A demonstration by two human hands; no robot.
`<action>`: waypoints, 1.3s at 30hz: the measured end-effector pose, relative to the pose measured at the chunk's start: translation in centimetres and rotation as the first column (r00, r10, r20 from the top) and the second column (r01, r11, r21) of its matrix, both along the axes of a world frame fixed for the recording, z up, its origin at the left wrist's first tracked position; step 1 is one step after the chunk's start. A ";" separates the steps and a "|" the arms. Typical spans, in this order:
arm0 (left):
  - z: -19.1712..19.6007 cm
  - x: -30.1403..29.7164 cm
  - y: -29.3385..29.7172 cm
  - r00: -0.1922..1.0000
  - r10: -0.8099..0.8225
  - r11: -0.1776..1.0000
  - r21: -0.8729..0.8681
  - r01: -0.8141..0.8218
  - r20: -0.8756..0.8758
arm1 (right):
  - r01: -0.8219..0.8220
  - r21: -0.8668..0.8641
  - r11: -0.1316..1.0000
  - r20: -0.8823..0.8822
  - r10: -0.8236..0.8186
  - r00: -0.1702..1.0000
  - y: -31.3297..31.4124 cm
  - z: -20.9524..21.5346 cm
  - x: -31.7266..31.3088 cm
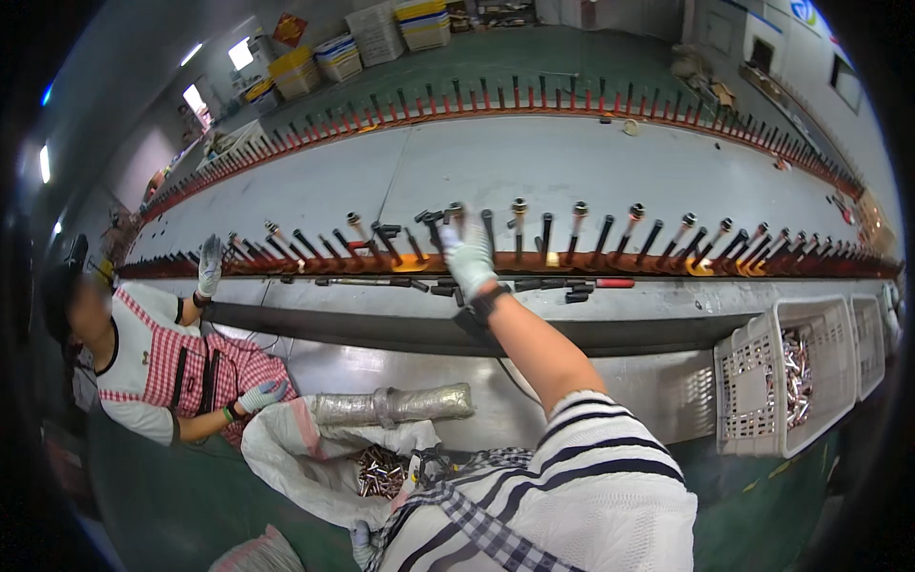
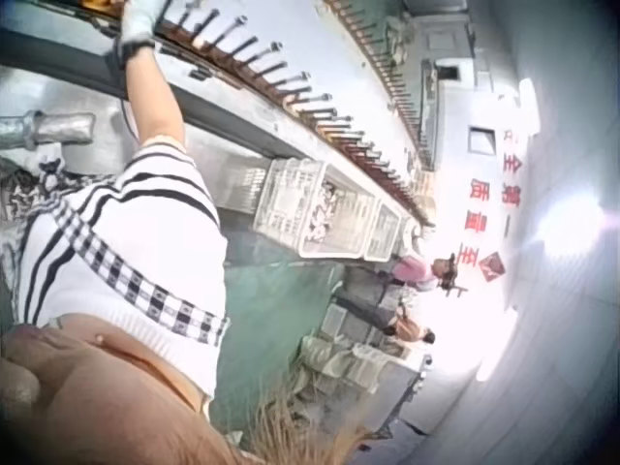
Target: Sorting small metal components and placing them onto an assembly line fixture.
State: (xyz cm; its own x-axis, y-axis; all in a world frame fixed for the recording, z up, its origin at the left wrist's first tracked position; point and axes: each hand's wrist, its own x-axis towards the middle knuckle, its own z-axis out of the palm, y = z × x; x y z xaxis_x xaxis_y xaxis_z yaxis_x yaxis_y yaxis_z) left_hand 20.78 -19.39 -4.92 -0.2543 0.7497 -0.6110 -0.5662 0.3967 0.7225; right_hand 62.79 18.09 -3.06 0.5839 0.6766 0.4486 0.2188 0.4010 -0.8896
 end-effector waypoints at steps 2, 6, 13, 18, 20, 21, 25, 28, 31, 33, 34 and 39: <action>1.7 1.6 0.9 0.997 0.023 0.998 -0.058 -0.028 -0.076 | -0.008 -0.232 0.973 -0.006 0.007 1.000 3.7 0.9 0.4; -0.3 -0.7 0.0 0.999 -0.050 0.999 -0.007 0.050 -0.017 | -0.164 0.097 0.982 -0.220 0.182 0.958 5.3 4.2 -3.7; -0.1 -0.7 -1.5 0.997 0.049 0.997 -0.065 -0.045 0.059 | -0.134 -0.173 0.976 0.201 0.168 0.965 7.6 5.0 -7.2; -0.2 -0.8 -1.9 0.955 0.193 0.981 -0.068 -0.182 0.227 | -0.248 0.062 0.967 0.086 0.243 0.966 4.8 13.3 -11.0; 0.1 -0.5 -2.2 0.984 0.178 0.983 0.039 -0.178 0.002 | -0.167 0.408 0.897 -0.067 0.212 0.975 1.9 13.3 -11.5; 0.0 -0.8 -2.4 0.981 0.196 0.979 0.050 -0.196 0.008 | 0.005 0.409 0.912 -0.073 0.027 0.997 1.3 11.6 -11.0; -2.1 -2.0 -3.9 0.964 0.199 0.980 -0.024 -0.198 0.178 | 0.413 0.291 0.863 -0.054 -0.416 0.908 3.3 4.1 -7.9; -2.9 -2.1 -4.3 0.945 0.207 0.977 0.000 -0.213 0.252 | 0.410 0.159 0.898 0.291 -0.440 0.850 4.2 3.1 -8.1; -1.0 -1.6 -4.0 0.977 0.176 0.982 0.043 -0.183 0.122 | 0.241 0.016 0.970 0.268 -0.236 0.934 5.0 4.3 -8.7; -2.7 -2.9 -4.4 0.991 0.097 0.994 0.048 -0.102 0.092 | 0.105 0.076 0.992 0.203 -0.119 0.972 6.5 3.9 -8.0; -3.4 -3.1 -4.2 0.998 0.028 0.998 0.048 -0.031 0.061 | -0.067 0.115 0.991 0.005 0.067 0.998 7.4 4.2 -7.9; 3.8 1.6 -2.1 0.986 0.077 0.993 0.083 -0.090 0.146 | -0.312 0.439 0.842 -0.105 0.393 0.913 2.7 17.1 -10.9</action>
State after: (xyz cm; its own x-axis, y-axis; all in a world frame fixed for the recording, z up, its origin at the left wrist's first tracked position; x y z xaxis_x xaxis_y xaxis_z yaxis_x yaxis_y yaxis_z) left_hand 22.40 -21.48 -1.13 -0.2333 0.7826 -0.5772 -0.6941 0.2817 0.6625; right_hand 51.90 20.76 14.00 0.4392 0.6343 0.6362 -0.1579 0.7516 -0.6404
